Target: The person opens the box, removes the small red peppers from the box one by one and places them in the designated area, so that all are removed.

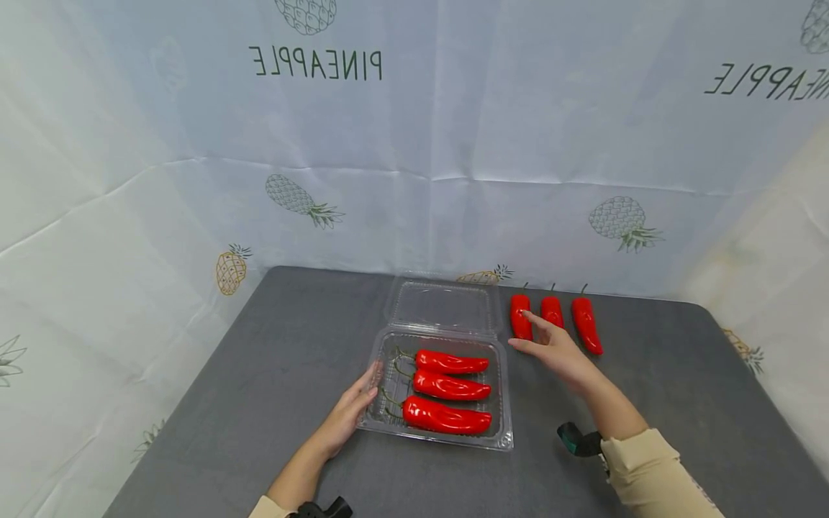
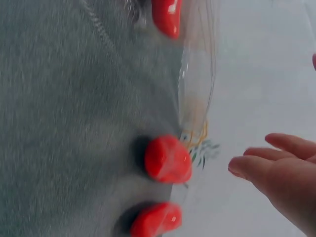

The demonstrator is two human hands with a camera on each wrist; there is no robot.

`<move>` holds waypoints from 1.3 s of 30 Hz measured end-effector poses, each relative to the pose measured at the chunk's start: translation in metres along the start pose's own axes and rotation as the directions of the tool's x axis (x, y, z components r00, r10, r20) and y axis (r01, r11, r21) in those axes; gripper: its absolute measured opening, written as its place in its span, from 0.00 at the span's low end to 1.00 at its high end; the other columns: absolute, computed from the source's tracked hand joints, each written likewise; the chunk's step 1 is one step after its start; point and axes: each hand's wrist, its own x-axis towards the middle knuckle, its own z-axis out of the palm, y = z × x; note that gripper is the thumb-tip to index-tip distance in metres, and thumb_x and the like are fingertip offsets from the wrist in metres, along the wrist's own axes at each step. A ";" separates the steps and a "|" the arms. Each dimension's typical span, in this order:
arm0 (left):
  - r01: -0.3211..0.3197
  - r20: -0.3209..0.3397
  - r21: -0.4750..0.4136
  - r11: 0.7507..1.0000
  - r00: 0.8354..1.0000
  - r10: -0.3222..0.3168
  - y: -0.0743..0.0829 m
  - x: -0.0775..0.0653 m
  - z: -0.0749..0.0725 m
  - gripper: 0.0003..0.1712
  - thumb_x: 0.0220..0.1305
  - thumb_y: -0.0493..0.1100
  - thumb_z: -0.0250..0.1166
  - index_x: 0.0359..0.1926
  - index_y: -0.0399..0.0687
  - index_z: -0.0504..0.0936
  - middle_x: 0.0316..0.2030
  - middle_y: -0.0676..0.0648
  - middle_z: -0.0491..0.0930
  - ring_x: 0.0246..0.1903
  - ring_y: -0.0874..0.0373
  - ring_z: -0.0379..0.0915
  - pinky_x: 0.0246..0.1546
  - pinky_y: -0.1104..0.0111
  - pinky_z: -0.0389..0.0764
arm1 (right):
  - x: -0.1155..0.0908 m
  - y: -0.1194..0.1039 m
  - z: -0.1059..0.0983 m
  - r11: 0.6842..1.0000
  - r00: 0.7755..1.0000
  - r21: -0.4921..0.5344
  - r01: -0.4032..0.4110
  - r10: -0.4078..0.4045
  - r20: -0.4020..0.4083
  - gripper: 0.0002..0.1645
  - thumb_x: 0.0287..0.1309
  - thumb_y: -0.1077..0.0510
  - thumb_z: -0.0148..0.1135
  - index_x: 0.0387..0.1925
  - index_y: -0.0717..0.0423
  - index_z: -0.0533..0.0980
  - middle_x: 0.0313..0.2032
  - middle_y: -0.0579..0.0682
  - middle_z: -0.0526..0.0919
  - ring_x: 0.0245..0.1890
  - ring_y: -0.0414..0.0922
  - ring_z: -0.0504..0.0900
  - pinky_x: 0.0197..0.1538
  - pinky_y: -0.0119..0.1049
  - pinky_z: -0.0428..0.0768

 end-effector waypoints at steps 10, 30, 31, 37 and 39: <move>0.012 -0.011 0.010 1.000 1.000 -0.012 0.001 0.000 0.000 0.36 0.71 0.45 0.46 0.72 0.36 0.42 0.73 0.38 0.42 0.72 0.46 0.32 0.58 0.90 0.46 | -0.001 -0.014 0.024 0.993 0.990 -0.077 0.089 -0.079 0.120 0.47 0.58 0.49 0.61 0.70 0.63 0.50 0.70 0.67 0.50 0.68 0.69 0.49 0.63 0.60 0.61; -0.017 0.014 -0.030 0.999 1.000 0.017 -0.003 0.002 0.000 0.36 0.71 0.43 0.45 0.71 0.32 0.40 0.72 0.36 0.39 0.72 0.44 0.32 0.57 0.92 0.48 | -0.006 -0.042 0.064 0.985 0.861 -0.034 0.169 -0.131 0.491 0.47 0.55 0.52 0.65 0.69 0.65 0.54 0.68 0.66 0.56 0.65 0.64 0.59 0.54 0.42 0.78; -0.017 0.015 -0.029 0.999 1.000 0.017 -0.003 0.002 0.000 0.36 0.71 0.43 0.45 0.71 0.32 0.40 0.72 0.36 0.39 0.72 0.44 0.32 0.57 0.92 0.48 | -0.006 -0.043 0.064 0.984 0.858 -0.038 0.176 -0.134 0.495 0.47 0.55 0.52 0.65 0.69 0.65 0.54 0.68 0.66 0.56 0.65 0.63 0.59 0.54 0.41 0.78; -0.013 0.006 -0.020 1.000 1.000 0.013 -0.004 0.001 -0.001 0.36 0.71 0.42 0.46 0.71 0.31 0.40 0.72 0.35 0.40 0.72 0.44 0.33 0.57 0.92 0.48 | -0.010 -0.048 0.075 0.973 0.855 -0.118 0.196 -0.111 0.506 0.47 0.52 0.51 0.67 0.68 0.63 0.56 0.67 0.64 0.60 0.64 0.62 0.60 0.55 0.49 0.76; -0.010 0.004 -0.018 1.000 1.000 0.010 -0.003 0.000 -0.001 0.36 0.71 0.42 0.46 0.71 0.31 0.41 0.72 0.36 0.40 0.72 0.45 0.33 0.57 0.92 0.48 | -0.011 -0.049 0.080 0.968 0.853 -0.152 0.198 -0.094 0.513 0.48 0.51 0.50 0.67 0.68 0.62 0.57 0.66 0.63 0.61 0.63 0.61 0.60 0.56 0.52 0.75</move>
